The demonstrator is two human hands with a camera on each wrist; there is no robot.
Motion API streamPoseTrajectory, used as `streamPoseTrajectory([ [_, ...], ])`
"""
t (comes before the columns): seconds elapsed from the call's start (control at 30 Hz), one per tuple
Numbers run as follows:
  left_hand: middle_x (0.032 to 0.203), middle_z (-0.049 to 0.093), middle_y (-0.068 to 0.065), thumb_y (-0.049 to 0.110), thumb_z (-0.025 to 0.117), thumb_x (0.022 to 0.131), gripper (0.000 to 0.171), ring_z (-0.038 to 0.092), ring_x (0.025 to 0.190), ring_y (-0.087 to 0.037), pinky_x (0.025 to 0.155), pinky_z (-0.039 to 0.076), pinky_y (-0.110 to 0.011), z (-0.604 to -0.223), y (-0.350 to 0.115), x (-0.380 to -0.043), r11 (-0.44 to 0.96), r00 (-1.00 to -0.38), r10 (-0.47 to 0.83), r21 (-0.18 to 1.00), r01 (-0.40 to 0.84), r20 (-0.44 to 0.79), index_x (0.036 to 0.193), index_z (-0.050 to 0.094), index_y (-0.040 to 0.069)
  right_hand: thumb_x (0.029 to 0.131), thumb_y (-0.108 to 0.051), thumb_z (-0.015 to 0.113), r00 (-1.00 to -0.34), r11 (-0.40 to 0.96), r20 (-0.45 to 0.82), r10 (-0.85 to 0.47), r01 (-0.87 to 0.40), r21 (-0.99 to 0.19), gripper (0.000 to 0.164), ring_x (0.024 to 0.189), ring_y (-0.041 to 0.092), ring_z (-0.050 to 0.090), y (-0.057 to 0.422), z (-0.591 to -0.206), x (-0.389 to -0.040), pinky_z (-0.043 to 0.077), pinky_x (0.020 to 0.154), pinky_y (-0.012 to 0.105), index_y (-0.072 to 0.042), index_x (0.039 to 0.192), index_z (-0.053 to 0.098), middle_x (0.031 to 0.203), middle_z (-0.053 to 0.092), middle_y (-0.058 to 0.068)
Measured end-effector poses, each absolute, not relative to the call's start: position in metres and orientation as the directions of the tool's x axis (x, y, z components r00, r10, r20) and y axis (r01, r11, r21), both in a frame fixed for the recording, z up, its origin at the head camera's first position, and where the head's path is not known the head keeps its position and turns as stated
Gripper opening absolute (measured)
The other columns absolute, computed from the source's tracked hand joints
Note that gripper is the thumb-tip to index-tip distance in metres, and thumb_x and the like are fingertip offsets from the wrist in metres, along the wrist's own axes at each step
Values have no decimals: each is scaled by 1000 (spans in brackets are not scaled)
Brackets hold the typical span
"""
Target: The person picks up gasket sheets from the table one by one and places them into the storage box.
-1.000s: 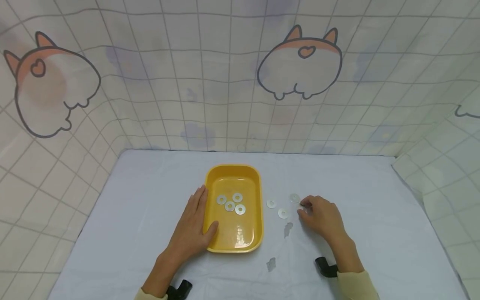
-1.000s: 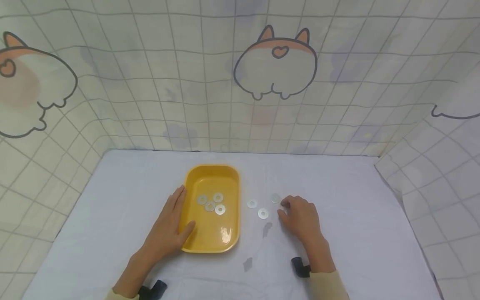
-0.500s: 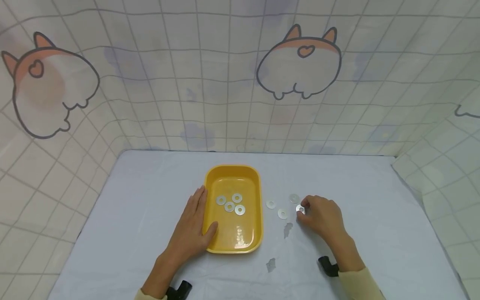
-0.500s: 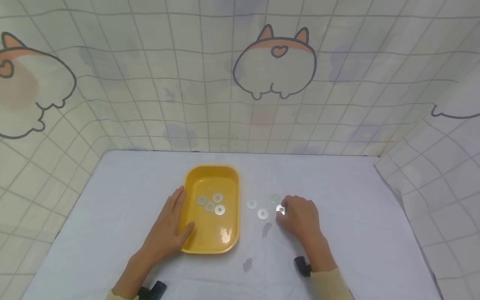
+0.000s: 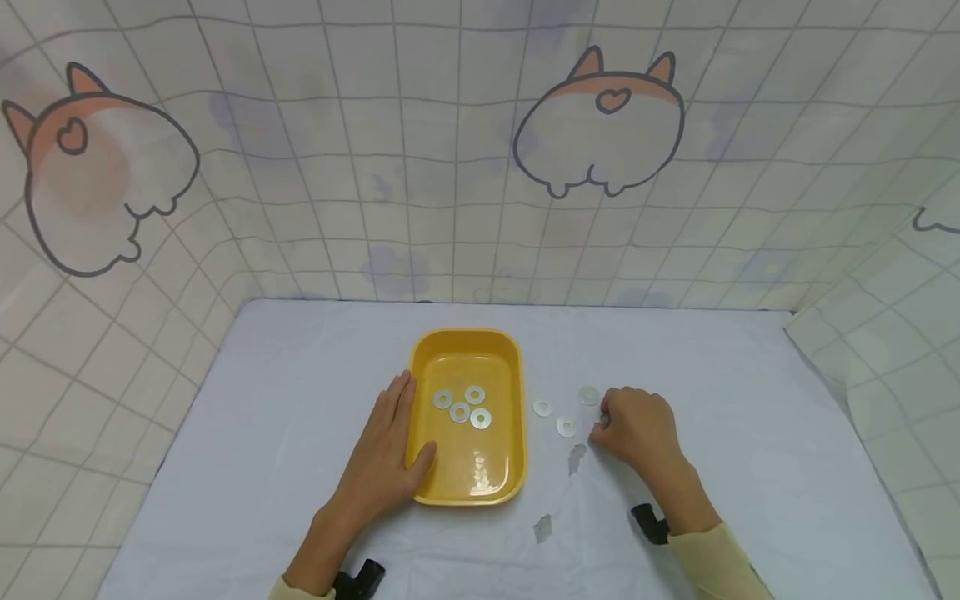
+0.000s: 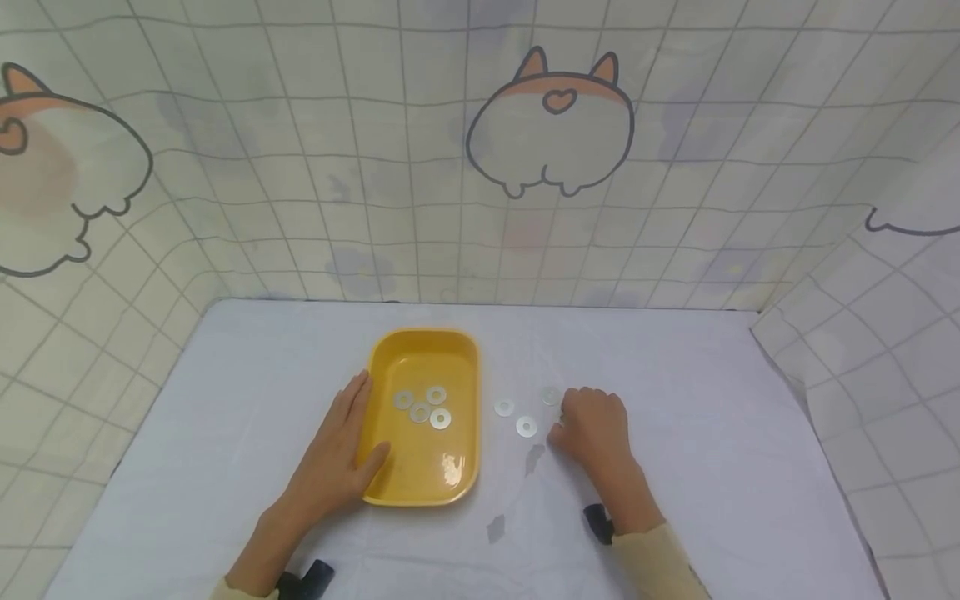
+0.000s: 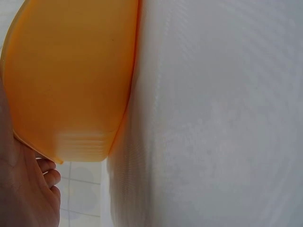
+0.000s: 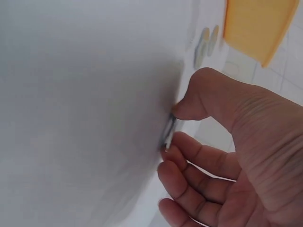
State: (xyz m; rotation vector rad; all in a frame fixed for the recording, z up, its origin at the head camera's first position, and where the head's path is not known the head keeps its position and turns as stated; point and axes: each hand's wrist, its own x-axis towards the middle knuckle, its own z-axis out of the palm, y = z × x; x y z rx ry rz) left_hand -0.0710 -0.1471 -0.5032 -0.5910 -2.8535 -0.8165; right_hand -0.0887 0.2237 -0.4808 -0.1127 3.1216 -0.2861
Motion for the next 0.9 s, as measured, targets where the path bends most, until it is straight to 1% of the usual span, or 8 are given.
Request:
streamPoseTrajectory([
  [0.1,179,16,-12,35,61,98,91,19,166,-31,136,-5,-22,-503,-147,-71,784,-922,335,486,388,194,170,15,3,76,-17,79,-998,982,11,-61,-62,-180,22,65,20,57,223,-483,-87,53,60,37,-1,91,76,76,71,8],
  [0.23,179,16,-12,35,62,97,92,19,166,-31,139,3,-32,-502,-147,-71,783,-923,333,487,386,194,170,15,4,78,-18,78,-999,976,9,-49,-50,-211,26,68,22,60,225,-487,-84,55,64,40,0,96,76,80,72,9],
  [0.3,179,17,-12,35,62,97,92,19,166,-31,139,5,-34,-502,-147,-70,781,-923,331,491,386,197,170,16,3,78,-19,76,-999,973,15,-44,-46,-227,27,70,22,61,226,-488,-82,56,65,41,0,97,76,82,73,9],
  [0.47,178,18,-13,35,63,97,91,20,166,-31,138,-2,-26,-503,-146,-70,782,-922,329,489,387,204,170,16,3,79,-20,74,-998,964,54,-37,-49,-261,28,73,24,64,229,-492,-80,58,68,43,0,98,77,85,75,10],
  [0.7,179,16,-12,35,62,97,92,18,167,-30,140,8,-38,-499,-145,-70,785,-929,327,496,370,175,170,15,3,81,-17,76,-996,951,78,-50,-72,-301,22,76,23,66,228,-489,-78,60,71,43,-1,97,77,87,74,8],
  [0.8,179,16,-12,35,62,96,93,19,167,-30,139,4,-34,-499,-146,-70,785,-929,326,498,369,173,170,15,3,81,-17,76,-994,943,93,-60,-87,-321,22,77,23,65,226,-488,-78,60,73,43,-2,97,77,87,74,8],
  [0.9,179,16,-12,35,63,96,93,19,167,-30,139,4,-33,-499,-146,-70,786,-929,326,498,368,173,170,16,3,81,-17,76,-990,938,118,-77,-112,-329,22,78,23,66,223,-486,-78,60,73,42,-2,97,77,88,74,7],
])
